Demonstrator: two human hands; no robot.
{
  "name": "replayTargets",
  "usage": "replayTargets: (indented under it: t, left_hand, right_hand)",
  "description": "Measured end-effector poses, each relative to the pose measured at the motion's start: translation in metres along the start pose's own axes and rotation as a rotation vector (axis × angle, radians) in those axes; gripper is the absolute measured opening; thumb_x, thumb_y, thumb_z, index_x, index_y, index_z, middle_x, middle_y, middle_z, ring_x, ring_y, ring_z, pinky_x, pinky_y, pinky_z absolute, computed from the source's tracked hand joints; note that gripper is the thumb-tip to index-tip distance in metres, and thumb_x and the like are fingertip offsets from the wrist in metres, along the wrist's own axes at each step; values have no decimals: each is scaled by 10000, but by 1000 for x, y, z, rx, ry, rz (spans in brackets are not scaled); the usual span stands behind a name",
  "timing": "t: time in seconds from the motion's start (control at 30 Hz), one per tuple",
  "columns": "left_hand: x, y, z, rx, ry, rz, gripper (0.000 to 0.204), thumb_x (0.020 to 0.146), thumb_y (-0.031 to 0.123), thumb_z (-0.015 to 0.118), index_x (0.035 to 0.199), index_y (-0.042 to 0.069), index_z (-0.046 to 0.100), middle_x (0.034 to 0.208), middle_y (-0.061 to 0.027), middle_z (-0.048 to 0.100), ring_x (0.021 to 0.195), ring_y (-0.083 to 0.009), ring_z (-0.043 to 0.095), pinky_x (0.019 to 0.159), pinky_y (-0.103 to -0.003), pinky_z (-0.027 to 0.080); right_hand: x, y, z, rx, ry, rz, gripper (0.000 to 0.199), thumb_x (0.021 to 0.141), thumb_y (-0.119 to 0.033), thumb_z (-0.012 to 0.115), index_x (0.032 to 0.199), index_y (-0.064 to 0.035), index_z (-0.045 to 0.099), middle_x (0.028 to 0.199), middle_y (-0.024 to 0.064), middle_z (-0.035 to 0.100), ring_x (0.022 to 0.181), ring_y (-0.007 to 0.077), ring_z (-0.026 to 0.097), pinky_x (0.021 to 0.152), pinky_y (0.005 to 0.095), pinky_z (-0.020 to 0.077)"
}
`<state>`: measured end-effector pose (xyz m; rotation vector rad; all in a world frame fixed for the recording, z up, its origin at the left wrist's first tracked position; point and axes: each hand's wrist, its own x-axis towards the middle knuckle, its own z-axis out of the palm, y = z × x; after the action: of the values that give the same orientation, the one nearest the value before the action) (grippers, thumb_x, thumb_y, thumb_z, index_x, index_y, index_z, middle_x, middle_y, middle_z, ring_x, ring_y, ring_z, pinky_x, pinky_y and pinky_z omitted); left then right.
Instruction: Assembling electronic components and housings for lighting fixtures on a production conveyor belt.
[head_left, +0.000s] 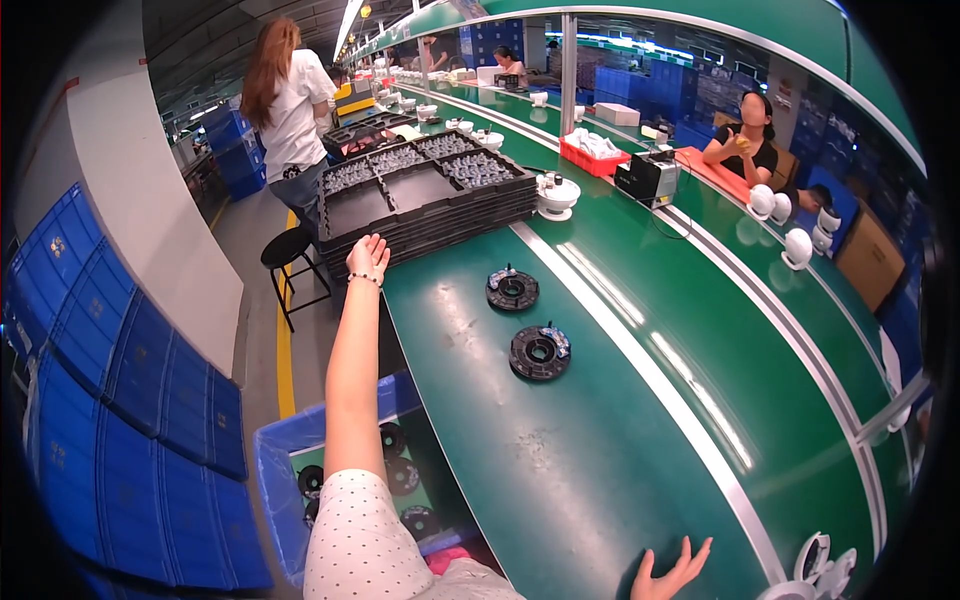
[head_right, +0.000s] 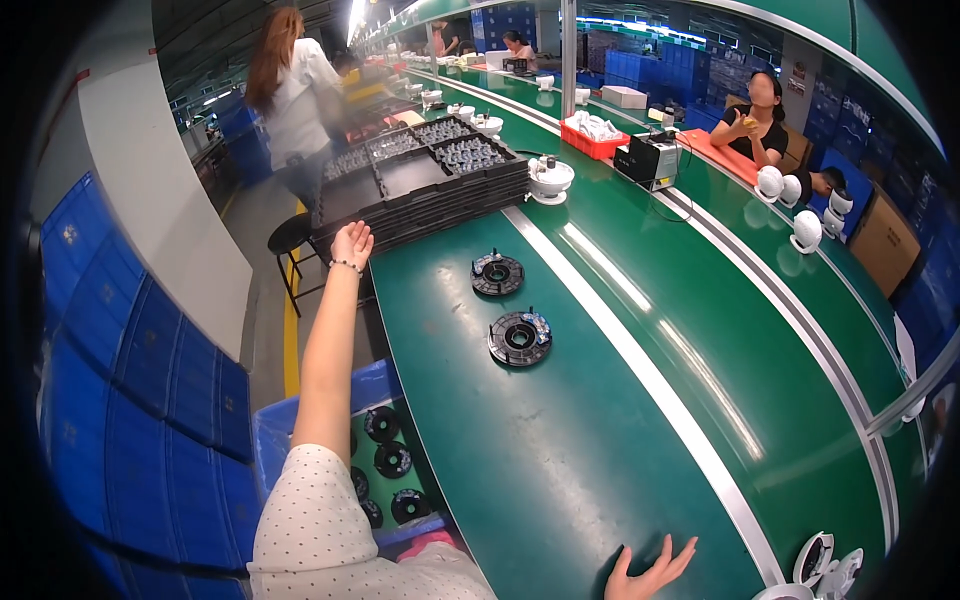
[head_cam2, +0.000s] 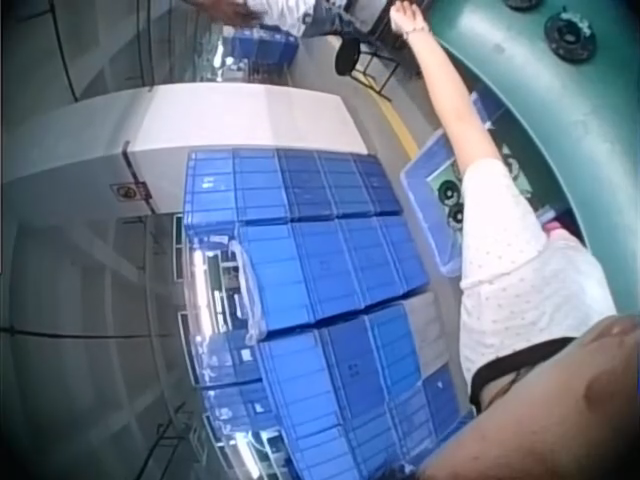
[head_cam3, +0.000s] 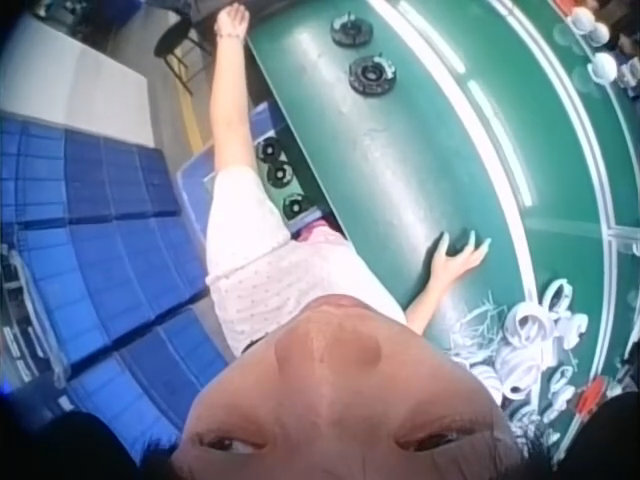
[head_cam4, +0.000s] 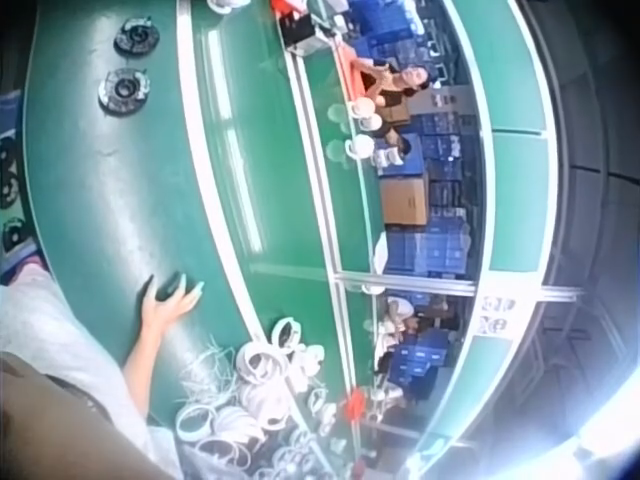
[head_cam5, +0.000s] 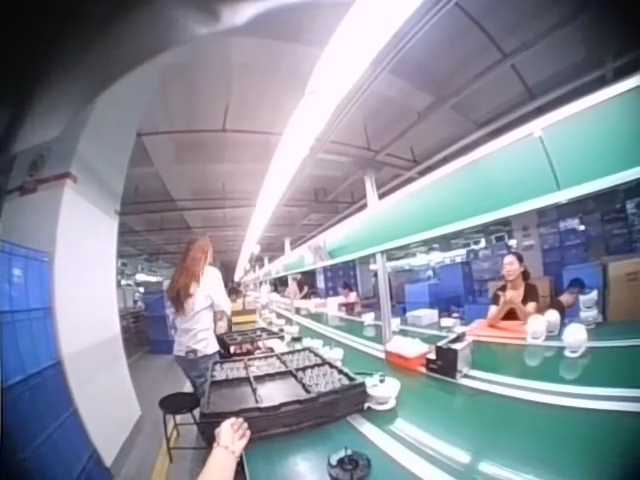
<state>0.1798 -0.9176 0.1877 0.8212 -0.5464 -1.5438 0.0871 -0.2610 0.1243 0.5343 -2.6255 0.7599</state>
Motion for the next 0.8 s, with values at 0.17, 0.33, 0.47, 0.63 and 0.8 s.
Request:
replayTargets:
  t: [0.17,0.33,0.47,0.63,0.8]
  left_hand:
    - [-4,-5,0,11,1,-28,189,813,137,486,982,56,512,957,-49,591,837,-177,576,721,-338,465]
    - [0,-10,-5,12,-39,-51,183,810,141,492,969,55,520,943,-47,597,818,-178,580,706,-338,471]
    - [1,-19,2,37,-42,-79,190,811,148,485,975,58,521,950,-50,595,818,-183,581,700,-340,474]
    - [-9,-33,4,100,-60,-21,196,822,143,474,988,57,531,971,-58,594,830,-180,581,704,-334,474]
    - [-40,-84,16,365,-178,340,228,842,19,403,1031,29,531,927,-89,614,712,-131,600,581,-226,484]
  right_hand:
    - [0,0,-1,0,-11,14,581,657,-267,703,1133,-10,489,1293,263,304,1185,406,296,985,479,239]
    - [-1,-2,-4,13,-13,11,583,656,-259,703,1134,-5,485,1297,263,298,1189,405,293,986,477,237]
    - [1,-1,-3,31,-44,35,628,647,-245,713,1165,-4,453,1329,257,242,1213,404,243,1004,471,197]
    - [-9,12,9,113,-36,63,584,641,-94,631,1178,-21,411,1374,190,207,1250,366,202,1005,457,177]
    - [-8,10,12,126,-32,104,576,628,-83,639,1159,-18,425,1376,176,213,1254,362,198,1007,450,185]
